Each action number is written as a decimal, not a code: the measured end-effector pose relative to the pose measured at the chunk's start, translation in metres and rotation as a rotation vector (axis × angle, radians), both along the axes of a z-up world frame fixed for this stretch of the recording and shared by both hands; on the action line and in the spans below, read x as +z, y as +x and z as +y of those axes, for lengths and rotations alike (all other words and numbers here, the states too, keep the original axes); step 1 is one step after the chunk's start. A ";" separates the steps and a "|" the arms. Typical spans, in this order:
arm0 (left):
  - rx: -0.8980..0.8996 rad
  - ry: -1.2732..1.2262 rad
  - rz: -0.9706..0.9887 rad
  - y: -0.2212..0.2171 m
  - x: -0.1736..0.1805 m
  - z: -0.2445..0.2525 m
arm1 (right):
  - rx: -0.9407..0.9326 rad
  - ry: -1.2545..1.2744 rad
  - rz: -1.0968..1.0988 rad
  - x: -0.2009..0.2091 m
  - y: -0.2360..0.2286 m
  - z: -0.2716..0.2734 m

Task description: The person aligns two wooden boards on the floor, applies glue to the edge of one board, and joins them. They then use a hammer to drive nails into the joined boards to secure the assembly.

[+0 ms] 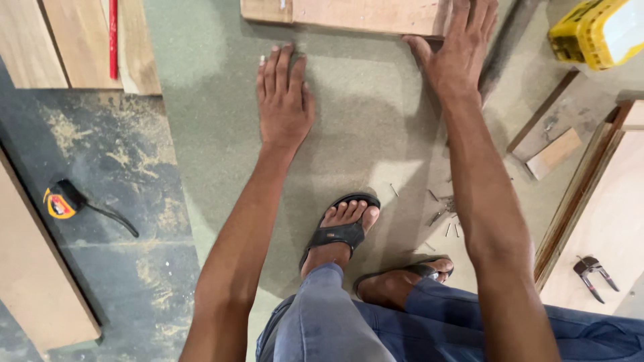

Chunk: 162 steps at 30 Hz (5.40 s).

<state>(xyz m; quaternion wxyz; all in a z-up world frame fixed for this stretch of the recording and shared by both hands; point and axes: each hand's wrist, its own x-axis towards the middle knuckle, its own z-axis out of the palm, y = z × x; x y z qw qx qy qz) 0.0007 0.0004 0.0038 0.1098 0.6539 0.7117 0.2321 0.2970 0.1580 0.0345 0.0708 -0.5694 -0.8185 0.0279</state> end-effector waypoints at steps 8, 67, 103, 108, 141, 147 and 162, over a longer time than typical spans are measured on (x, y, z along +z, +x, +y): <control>-0.010 -0.058 0.017 0.001 0.000 -0.002 | -0.031 -0.119 -0.005 0.008 0.037 0.019; 0.208 0.251 -0.239 -0.058 -0.001 -0.018 | 0.387 0.013 0.248 0.023 -0.193 -0.063; 0.259 0.184 -0.232 -0.056 0.002 -0.013 | 0.197 -0.157 -0.021 0.028 -0.238 -0.099; 0.247 0.179 -0.239 -0.055 0.004 -0.014 | 0.016 -0.277 0.507 0.019 -0.211 -0.116; 0.173 0.212 -0.218 -0.049 0.020 -0.014 | -0.642 -0.593 1.638 0.019 -0.128 -0.121; 0.111 0.330 -0.119 -0.049 0.015 -0.013 | -0.616 -0.426 1.531 0.024 -0.071 -0.128; -0.186 0.177 -0.441 0.052 0.017 -0.010 | -1.214 -0.364 0.231 0.038 0.229 -0.096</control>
